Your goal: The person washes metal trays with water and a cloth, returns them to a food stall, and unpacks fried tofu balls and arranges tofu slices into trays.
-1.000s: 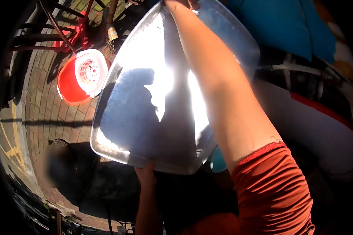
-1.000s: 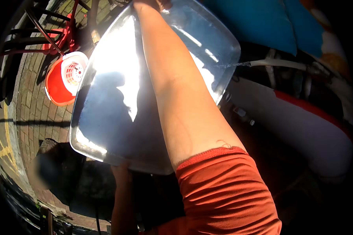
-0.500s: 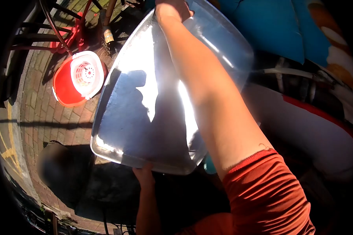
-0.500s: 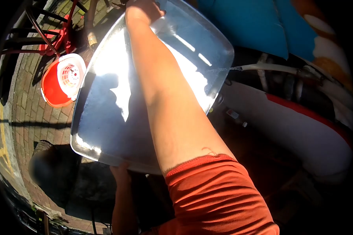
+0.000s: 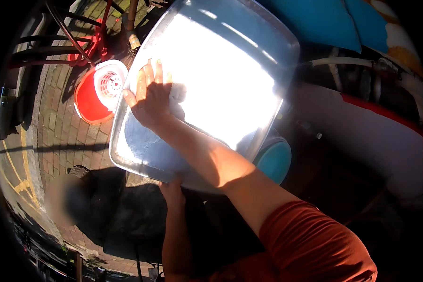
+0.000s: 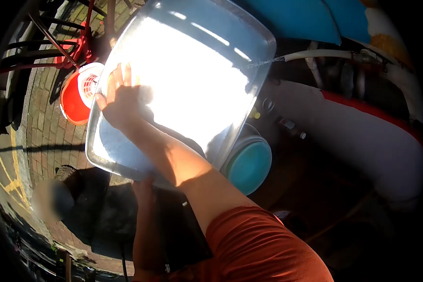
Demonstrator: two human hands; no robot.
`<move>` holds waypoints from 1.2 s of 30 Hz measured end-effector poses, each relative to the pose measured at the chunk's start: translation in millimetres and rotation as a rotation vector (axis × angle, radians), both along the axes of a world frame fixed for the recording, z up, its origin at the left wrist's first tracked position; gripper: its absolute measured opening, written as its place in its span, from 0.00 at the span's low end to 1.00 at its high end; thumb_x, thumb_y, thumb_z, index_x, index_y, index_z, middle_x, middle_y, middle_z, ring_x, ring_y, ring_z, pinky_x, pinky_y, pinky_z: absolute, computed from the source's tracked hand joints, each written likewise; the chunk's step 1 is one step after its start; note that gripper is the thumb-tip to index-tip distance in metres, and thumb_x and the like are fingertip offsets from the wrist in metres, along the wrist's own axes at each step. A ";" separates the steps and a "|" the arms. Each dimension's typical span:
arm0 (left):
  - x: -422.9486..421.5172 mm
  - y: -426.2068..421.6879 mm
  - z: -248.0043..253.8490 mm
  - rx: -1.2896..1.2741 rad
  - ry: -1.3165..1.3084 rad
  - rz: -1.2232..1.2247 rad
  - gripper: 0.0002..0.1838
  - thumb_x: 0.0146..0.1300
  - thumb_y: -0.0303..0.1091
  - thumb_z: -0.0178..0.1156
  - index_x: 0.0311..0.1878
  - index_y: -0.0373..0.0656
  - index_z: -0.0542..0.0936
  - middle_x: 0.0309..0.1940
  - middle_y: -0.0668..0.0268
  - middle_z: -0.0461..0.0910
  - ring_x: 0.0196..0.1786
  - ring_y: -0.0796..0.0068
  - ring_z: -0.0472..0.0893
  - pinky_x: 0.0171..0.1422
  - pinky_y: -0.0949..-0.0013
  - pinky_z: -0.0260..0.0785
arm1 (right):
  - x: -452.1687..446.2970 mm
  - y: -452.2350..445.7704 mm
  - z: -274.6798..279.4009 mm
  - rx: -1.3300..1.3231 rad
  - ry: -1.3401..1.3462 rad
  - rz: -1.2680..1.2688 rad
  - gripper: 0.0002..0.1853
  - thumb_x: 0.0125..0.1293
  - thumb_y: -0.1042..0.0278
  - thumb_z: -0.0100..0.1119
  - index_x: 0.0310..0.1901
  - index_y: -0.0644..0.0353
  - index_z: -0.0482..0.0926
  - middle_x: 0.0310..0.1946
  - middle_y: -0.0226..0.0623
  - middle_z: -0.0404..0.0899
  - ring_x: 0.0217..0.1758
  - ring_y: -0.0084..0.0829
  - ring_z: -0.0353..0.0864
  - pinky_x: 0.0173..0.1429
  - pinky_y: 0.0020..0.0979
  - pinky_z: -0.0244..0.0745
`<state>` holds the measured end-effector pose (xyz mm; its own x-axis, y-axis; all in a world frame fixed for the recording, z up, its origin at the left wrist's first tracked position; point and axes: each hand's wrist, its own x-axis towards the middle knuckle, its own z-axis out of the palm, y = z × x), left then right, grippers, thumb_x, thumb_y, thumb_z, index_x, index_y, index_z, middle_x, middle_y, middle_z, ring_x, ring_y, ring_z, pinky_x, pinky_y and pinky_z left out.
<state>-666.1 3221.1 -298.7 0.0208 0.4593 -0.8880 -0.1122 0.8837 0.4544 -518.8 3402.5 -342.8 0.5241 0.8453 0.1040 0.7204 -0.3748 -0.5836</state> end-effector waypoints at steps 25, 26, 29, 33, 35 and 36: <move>-20.6 28.6 -23.3 0.074 0.105 0.179 0.19 0.41 0.15 0.46 0.42 0.32 0.71 0.29 0.66 0.70 0.29 0.72 0.73 0.29 0.72 0.65 | 256.6 -53.5 8.5 -0.255 -0.394 0.203 0.16 0.54 0.72 0.55 0.46 0.47 0.73 0.44 0.35 0.72 0.49 0.44 0.68 0.54 0.38 0.68; -16.2 29.0 -19.6 0.162 0.091 0.237 0.13 0.40 0.17 0.49 0.33 0.33 0.73 0.28 0.65 0.72 0.28 0.71 0.74 0.28 0.71 0.65 | 274.7 -27.2 7.2 -0.256 -0.373 0.193 0.15 0.54 0.72 0.54 0.45 0.49 0.74 0.43 0.37 0.73 0.49 0.43 0.69 0.54 0.37 0.69; -32.3 25.7 -27.8 0.451 0.346 -0.214 0.06 0.39 0.20 0.52 0.25 0.34 0.74 0.27 0.62 0.74 0.27 0.68 0.75 0.28 0.71 0.65 | 289.2 50.4 40.4 -0.236 -0.217 0.175 0.10 0.56 0.67 0.56 0.41 0.55 0.77 0.46 0.37 0.74 0.51 0.40 0.70 0.47 0.36 0.73; -31.0 23.7 -40.3 1.050 0.744 -0.673 0.02 0.39 0.22 0.52 0.19 0.35 0.73 0.25 0.58 0.75 0.25 0.67 0.75 0.26 0.72 0.64 | 312.3 125.8 33.5 -0.506 -0.991 0.646 0.18 0.58 0.67 0.46 0.50 0.59 0.74 0.52 0.41 0.69 0.56 0.42 0.66 0.57 0.39 0.65; -12.6 32.6 -28.2 1.049 0.824 -0.667 0.03 0.41 0.22 0.50 0.20 0.34 0.73 0.24 0.60 0.76 0.24 0.70 0.74 0.25 0.73 0.63 | 320.6 120.4 19.4 -0.363 -1.070 0.632 0.15 0.55 0.67 0.48 0.44 0.60 0.76 0.47 0.38 0.70 0.54 0.39 0.67 0.54 0.40 0.67; -13.2 26.6 -31.0 0.694 0.607 -0.355 0.03 0.43 0.22 0.50 0.20 0.34 0.72 0.23 0.61 0.75 0.23 0.72 0.74 0.25 0.74 0.63 | 328.6 110.6 11.9 -0.291 -1.066 0.624 0.15 0.55 0.67 0.49 0.43 0.60 0.77 0.46 0.38 0.70 0.54 0.39 0.67 0.53 0.41 0.67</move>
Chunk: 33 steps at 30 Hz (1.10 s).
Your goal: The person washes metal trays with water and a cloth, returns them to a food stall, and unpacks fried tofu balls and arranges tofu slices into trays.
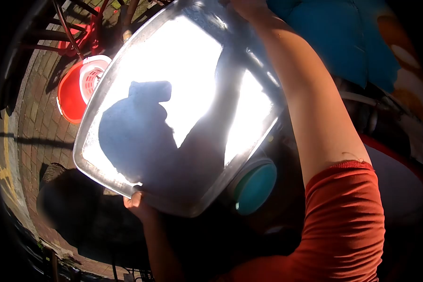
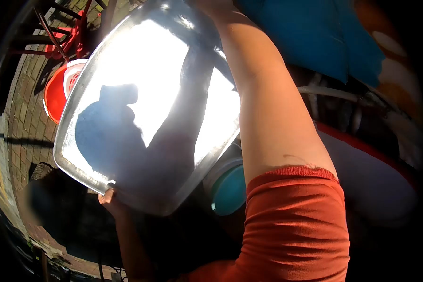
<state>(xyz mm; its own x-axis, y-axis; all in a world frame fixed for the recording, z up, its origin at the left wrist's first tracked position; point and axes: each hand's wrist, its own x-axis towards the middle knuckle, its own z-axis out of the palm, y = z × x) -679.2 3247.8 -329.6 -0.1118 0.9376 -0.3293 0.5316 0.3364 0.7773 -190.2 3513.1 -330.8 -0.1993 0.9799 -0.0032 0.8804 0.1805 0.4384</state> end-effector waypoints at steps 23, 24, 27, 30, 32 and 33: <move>43.7 27.5 -4.8 -0.426 -0.600 0.512 0.18 0.61 0.38 0.54 0.46 0.32 0.72 0.35 0.60 0.75 0.35 0.70 0.75 0.38 0.70 0.68 | -65.5 -199.7 -11.9 0.047 0.521 -0.990 0.17 0.58 0.62 0.55 0.50 0.41 0.73 0.56 0.28 0.66 0.60 0.44 0.60 0.61 0.46 0.56; 47.1 30.9 2.9 -0.433 -0.588 0.450 0.19 0.64 0.41 0.52 0.48 0.32 0.71 0.37 0.60 0.75 0.37 0.70 0.75 0.40 0.69 0.68 | -75.0 -210.3 -26.8 0.210 0.735 -0.849 0.16 0.57 0.63 0.57 0.48 0.42 0.74 0.54 0.29 0.67 0.57 0.43 0.61 0.60 0.44 0.56; 50.0 35.7 21.5 -0.536 -0.801 0.420 0.26 0.66 0.49 0.47 0.55 0.34 0.66 0.47 0.58 0.71 0.49 0.65 0.72 0.50 0.65 0.68 | -144.3 -212.1 -1.6 0.211 1.013 -0.819 0.13 0.55 0.72 0.57 0.43 0.49 0.78 0.46 0.33 0.72 0.50 0.41 0.64 0.56 0.37 0.62; 53.0 46.3 36.2 -0.703 -1.030 0.529 0.32 0.66 0.55 0.42 0.61 0.35 0.60 0.56 0.56 0.64 0.58 0.60 0.66 0.60 0.60 0.63 | -210.9 -217.4 8.9 0.270 1.408 -0.793 0.13 0.56 0.77 0.52 0.44 0.62 0.76 0.43 0.45 0.72 0.45 0.43 0.71 0.53 0.36 0.65; 49.6 46.4 36.4 -0.726 -0.957 0.520 0.36 0.66 0.58 0.40 0.64 0.36 0.55 0.60 0.54 0.60 0.61 0.58 0.63 0.64 0.57 0.60 | -264.4 -223.2 46.0 0.287 1.785 -0.839 0.16 0.53 0.85 0.53 0.46 0.64 0.74 0.42 0.45 0.72 0.47 0.42 0.71 0.51 0.33 0.67; 47.5 47.4 36.2 -0.711 -1.027 0.416 0.36 0.65 0.59 0.40 0.64 0.36 0.55 0.60 0.53 0.60 0.61 0.57 0.63 0.64 0.56 0.59 | -283.5 -232.5 60.9 0.275 1.857 -0.846 0.17 0.53 0.83 0.55 0.46 0.63 0.74 0.44 0.44 0.71 0.47 0.41 0.71 0.51 0.32 0.68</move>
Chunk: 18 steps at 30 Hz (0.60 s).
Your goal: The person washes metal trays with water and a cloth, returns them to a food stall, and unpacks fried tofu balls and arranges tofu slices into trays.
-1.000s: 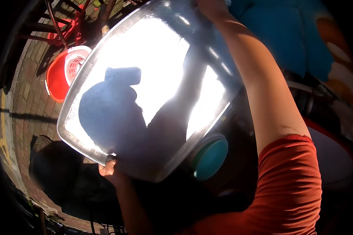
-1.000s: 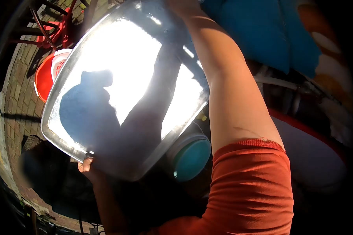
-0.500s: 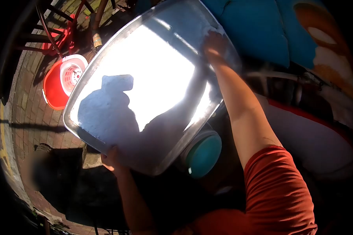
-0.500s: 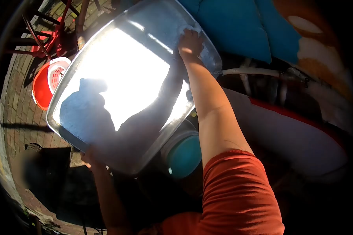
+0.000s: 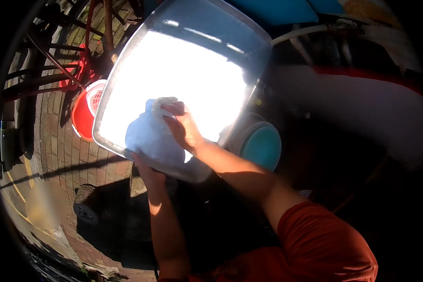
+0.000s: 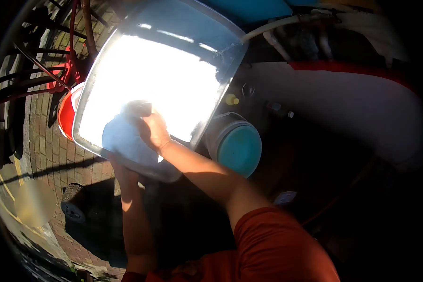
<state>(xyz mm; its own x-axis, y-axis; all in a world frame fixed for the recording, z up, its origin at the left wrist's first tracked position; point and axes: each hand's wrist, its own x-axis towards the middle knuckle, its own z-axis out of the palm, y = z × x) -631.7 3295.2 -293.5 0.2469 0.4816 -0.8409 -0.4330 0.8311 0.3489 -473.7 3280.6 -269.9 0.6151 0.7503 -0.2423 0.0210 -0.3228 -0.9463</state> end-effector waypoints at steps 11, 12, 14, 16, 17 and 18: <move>-28.1 22.0 -17.4 0.161 0.181 -0.064 0.32 0.68 0.53 0.40 0.63 0.34 0.56 0.57 0.49 0.62 0.57 0.55 0.67 0.61 0.52 0.62 | -13.8 -114.9 -14.4 -0.555 -0.835 0.784 0.25 0.59 0.64 0.48 0.60 0.39 0.66 0.67 0.30 0.53 0.70 0.37 0.51 0.68 0.37 0.48; -25.6 21.9 -15.6 0.135 0.175 -0.028 0.31 0.68 0.51 0.42 0.62 0.34 0.57 0.56 0.49 0.63 0.56 0.55 0.68 0.59 0.52 0.64 | 6.2 -114.6 -25.5 -0.667 -0.881 0.808 0.24 0.64 0.62 0.41 0.64 0.36 0.61 0.70 0.30 0.47 0.72 0.37 0.46 0.70 0.37 0.45; -23.3 20.6 -12.4 0.083 0.161 0.045 0.28 0.68 0.48 0.45 0.60 0.34 0.60 0.53 0.49 0.65 0.55 0.56 0.69 0.56 0.51 0.66 | 52.0 -88.3 -27.0 -0.705 -0.960 0.674 0.24 0.66 0.64 0.39 0.64 0.36 0.60 0.69 0.31 0.48 0.72 0.39 0.47 0.70 0.38 0.45; -34.1 16.7 -18.7 0.096 0.183 0.025 0.24 0.66 0.42 0.48 0.57 0.34 0.62 0.50 0.52 0.67 0.52 0.58 0.71 0.54 0.52 0.68 | 100.3 -61.3 -40.2 -0.670 -1.051 0.407 0.22 0.62 0.64 0.47 0.60 0.38 0.67 0.66 0.37 0.56 0.68 0.40 0.56 0.62 0.40 0.59; -37.0 19.4 -17.9 0.116 0.188 0.018 0.22 0.66 0.39 0.50 0.56 0.34 0.63 0.48 0.53 0.68 0.50 0.59 0.72 0.52 0.53 0.69 | 128.6 -46.2 -51.8 -0.748 -1.016 0.284 0.22 0.62 0.64 0.47 0.59 0.40 0.67 0.64 0.39 0.59 0.66 0.42 0.59 0.61 0.40 0.60; -33.6 22.3 -5.1 0.146 0.223 0.007 0.20 0.64 0.35 0.52 0.55 0.34 0.63 0.46 0.55 0.69 0.49 0.61 0.72 0.51 0.54 0.70 | 155.9 -29.9 -62.0 -0.818 -0.977 0.157 0.21 0.62 0.65 0.48 0.59 0.42 0.67 0.63 0.41 0.62 0.64 0.43 0.61 0.60 0.40 0.62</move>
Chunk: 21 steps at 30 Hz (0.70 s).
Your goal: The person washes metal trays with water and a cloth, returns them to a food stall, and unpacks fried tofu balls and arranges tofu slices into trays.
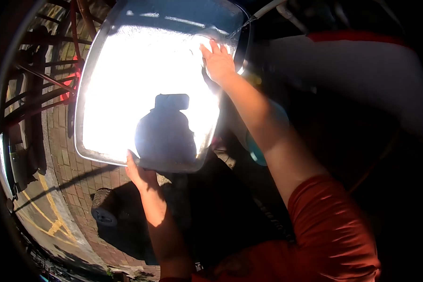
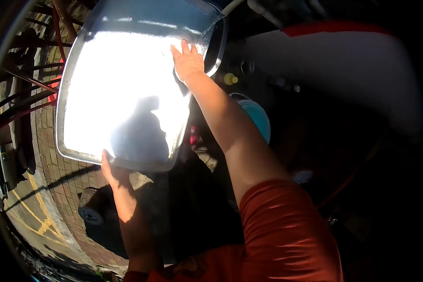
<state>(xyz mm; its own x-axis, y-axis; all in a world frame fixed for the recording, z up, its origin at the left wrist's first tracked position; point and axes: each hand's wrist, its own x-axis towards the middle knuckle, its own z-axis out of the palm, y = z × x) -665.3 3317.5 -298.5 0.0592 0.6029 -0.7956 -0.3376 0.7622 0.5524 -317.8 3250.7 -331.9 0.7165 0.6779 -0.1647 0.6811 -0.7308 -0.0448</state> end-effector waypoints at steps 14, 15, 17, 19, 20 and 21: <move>55.2 32.8 213.6 0.401 0.390 -0.038 0.27 0.41 0.21 0.53 0.50 0.39 0.65 0.35 0.61 0.67 0.35 0.69 0.70 0.42 0.67 0.67 | -8.8 -58.1 59.8 0.532 -0.136 -0.147 0.25 0.49 0.69 0.62 0.52 0.54 0.72 0.51 0.44 0.68 0.49 0.48 0.67 0.53 0.42 0.66; 59.2 33.3 220.1 0.431 0.403 -0.059 0.26 0.41 0.20 0.53 0.50 0.39 0.65 0.35 0.61 0.67 0.35 0.70 0.70 0.42 0.67 0.67 | -12.1 -74.8 34.8 0.404 0.012 -0.091 0.29 0.48 0.63 0.64 0.55 0.53 0.70 0.56 0.45 0.66 0.54 0.50 0.65 0.57 0.42 0.65; 61.5 28.0 231.7 0.491 0.428 -0.097 0.25 0.42 0.20 0.52 0.49 0.39 0.65 0.35 0.61 0.67 0.34 0.70 0.70 0.42 0.67 0.68 | -21.9 -97.1 11.5 0.151 0.216 -0.039 0.31 0.48 0.60 0.64 0.58 0.51 0.68 0.60 0.47 0.63 0.63 0.53 0.58 0.64 0.45 0.59; 68.0 21.1 239.1 0.551 0.416 -0.096 0.21 0.44 0.21 0.52 0.46 0.39 0.66 0.31 0.62 0.69 0.31 0.71 0.70 0.38 0.69 0.68 | -17.5 -85.3 36.7 0.126 0.225 -0.095 0.31 0.50 0.60 0.62 0.58 0.51 0.68 0.60 0.48 0.62 0.65 0.53 0.56 0.65 0.47 0.56; 72.2 19.7 244.5 0.581 0.409 -0.098 0.19 0.45 0.21 0.53 0.44 0.39 0.66 0.29 0.63 0.70 0.30 0.72 0.70 0.37 0.69 0.69 | -9.4 -73.9 49.2 0.221 0.214 -0.190 0.31 0.50 0.60 0.62 0.58 0.51 0.67 0.60 0.48 0.62 0.64 0.53 0.57 0.64 0.47 0.56; 78.3 19.5 251.0 0.612 0.407 -0.101 0.19 0.46 0.21 0.53 0.45 0.39 0.66 0.30 0.63 0.70 0.30 0.72 0.70 0.37 0.69 0.69 | 11.7 -63.7 60.0 0.494 0.122 -0.170 0.29 0.51 0.62 0.62 0.57 0.54 0.67 0.59 0.49 0.63 0.64 0.51 0.58 0.63 0.47 0.57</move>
